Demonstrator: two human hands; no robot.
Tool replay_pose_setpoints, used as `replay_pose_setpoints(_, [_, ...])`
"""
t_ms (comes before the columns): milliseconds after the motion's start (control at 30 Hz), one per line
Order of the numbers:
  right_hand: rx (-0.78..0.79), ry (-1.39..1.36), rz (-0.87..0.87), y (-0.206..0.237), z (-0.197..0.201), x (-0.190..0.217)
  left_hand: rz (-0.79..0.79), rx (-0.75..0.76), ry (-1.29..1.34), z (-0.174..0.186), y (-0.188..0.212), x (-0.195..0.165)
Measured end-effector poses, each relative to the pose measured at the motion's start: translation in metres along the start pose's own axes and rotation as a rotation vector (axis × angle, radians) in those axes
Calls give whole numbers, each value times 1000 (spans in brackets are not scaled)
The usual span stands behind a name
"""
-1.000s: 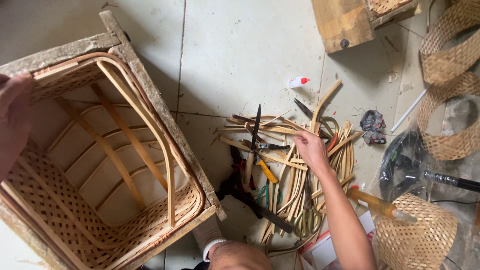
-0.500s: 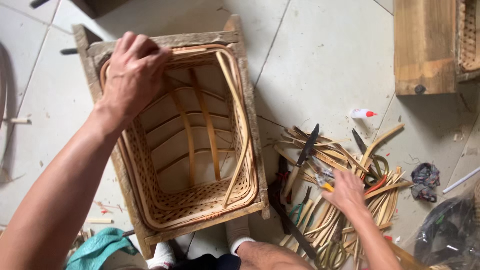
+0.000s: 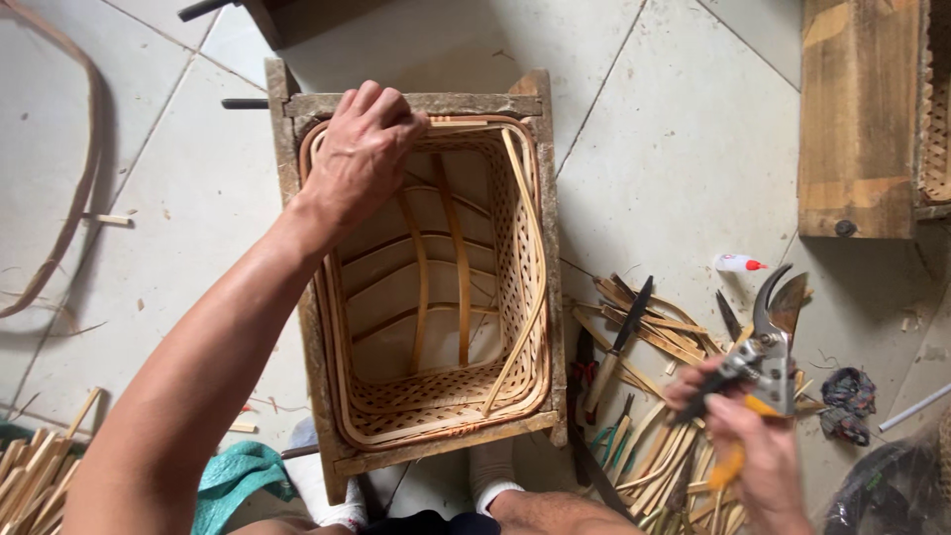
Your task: The person sits on the floor assembling a woven bamboo basket inside a wooden mold. They squeeze glue along the basket rim with a plastic bottle, press the woven body into the frame, trim excess material with a knife, tuck bamboo strips along the edge, and use pliers to secure the rim.
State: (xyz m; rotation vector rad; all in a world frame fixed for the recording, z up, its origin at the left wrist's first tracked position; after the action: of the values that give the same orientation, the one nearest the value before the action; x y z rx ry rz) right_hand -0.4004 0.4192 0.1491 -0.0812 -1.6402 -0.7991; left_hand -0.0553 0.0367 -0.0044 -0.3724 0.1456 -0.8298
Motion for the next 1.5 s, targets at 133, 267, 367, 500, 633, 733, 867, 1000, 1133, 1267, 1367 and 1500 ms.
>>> replay_pose_setpoints(133, [394, -207, -3, -22, -117, 7, 13, 10, 42, 2, -2, 1])
replay_pose_setpoints(267, [490, -28, -86, -55, -210, -11, -3, -28, 89, 3, -4, 3])
replay_pose_setpoints(367, [484, 68, -165, -84, -250, -26, -24, -73, 165, 5, -3, 5])
replay_pose_setpoints(500, [375, 194, -243, -117, -278, -51, -52, -97, 158, 6, -2, 5])
replay_pose_setpoints(633, [349, 225, -250, -126, -278, -69, -44, -88, 252, 8, 1, 6])
replay_pose_setpoints(733, [323, 292, -180, -129, -276, -75, -40, -93, 275, 9, 3, 6])
replay_pose_setpoints(867, [327, 332, -119, -134, -280, -76, -37, -48, 251, 9, 3, 4])
replay_pose_setpoints(1000, [341, 338, -53, -140, -286, -72, -38, 1, 197, 7, 3, 3])
replay_pose_setpoints(1133, [347, 340, -18, -144, -289, -68, -23, 2, 229, 7, 5, 3])
replay_pose_setpoints(1267, [343, 317, -79, -146, -289, -68, -11, 8, 230, 4, 4, 2])
replay_pose_setpoints(1367, [365, 257, -99, -148, -288, -70, -2, 0, 245, 3, 4, 2])
replay_pose_setpoints(1500, [347, 328, -104, -150, -286, -70, -7, 19, 258, 2, 5, 3])
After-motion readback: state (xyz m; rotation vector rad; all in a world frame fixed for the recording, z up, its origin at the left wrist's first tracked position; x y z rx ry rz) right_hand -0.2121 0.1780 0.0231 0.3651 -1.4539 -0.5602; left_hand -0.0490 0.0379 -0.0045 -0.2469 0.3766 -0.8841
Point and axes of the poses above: each hand's wrist, its own y-axis away from the middle knuckle, its own z-axis out of the back of the hand, x = y × z, the point moved 1 cm from there along -y, towards the middle knuckle, and after that the axes turned 12 degrees about -y, right-handed, at the moved point
